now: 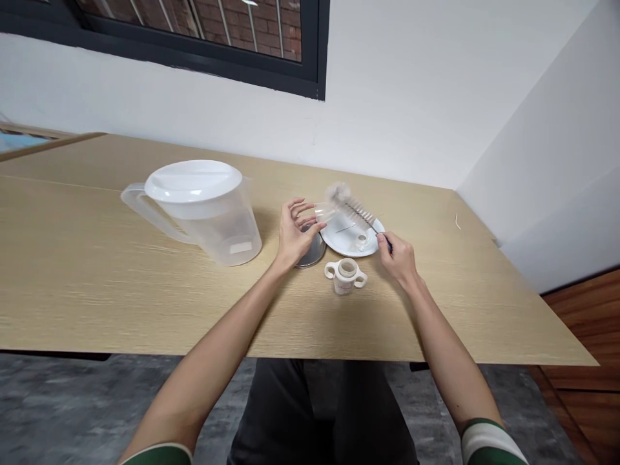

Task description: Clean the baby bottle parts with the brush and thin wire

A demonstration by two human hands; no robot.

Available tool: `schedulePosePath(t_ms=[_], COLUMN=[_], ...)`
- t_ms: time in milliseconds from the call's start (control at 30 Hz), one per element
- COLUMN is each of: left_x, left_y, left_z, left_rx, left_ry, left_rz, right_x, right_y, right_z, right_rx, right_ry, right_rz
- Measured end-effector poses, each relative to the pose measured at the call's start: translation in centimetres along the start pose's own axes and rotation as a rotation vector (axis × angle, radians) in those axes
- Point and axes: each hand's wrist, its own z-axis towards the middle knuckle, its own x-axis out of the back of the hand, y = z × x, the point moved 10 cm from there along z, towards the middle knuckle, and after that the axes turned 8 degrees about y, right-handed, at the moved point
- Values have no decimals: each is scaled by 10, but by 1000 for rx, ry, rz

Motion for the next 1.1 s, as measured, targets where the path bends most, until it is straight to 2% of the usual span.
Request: schedulePosePath(t_ms=[133, 300, 367, 467, 567, 733, 900, 1000, 1100], left_x=[-7, -8, -5, 1, 1, -8, -12, -15, -18], left_y=[-3, -6, -6, -7, -12, -15, -18, -19, -19], left_z=[-3, -6, -5, -1, 0, -2, -6, -9, -11], left_rx=[28, 39, 11, -6, 59, 214, 407, 450, 444], left_ry=[-58, -70, -45, 4, 0, -61, -31, -38, -85], left_rz=[-8, 0, 45, 104, 64, -107, -330, -380, -379], right_x=[8, 0, 1, 10, 12, -3, 8, 13, 7], right_y=[7, -8, -1, 12, 9, -12, 9, 9, -7], right_z=[1, 0, 2, 4, 2, -2, 2, 2, 0], right_rx=[-44, 44, -5, -98, -87, 63, -51, -46, 50], right_ry=[78, -23, -19, 53, 97, 12, 111, 140, 79], right_rz=[32, 32, -28, -54, 44, 72, 12, 44, 84])
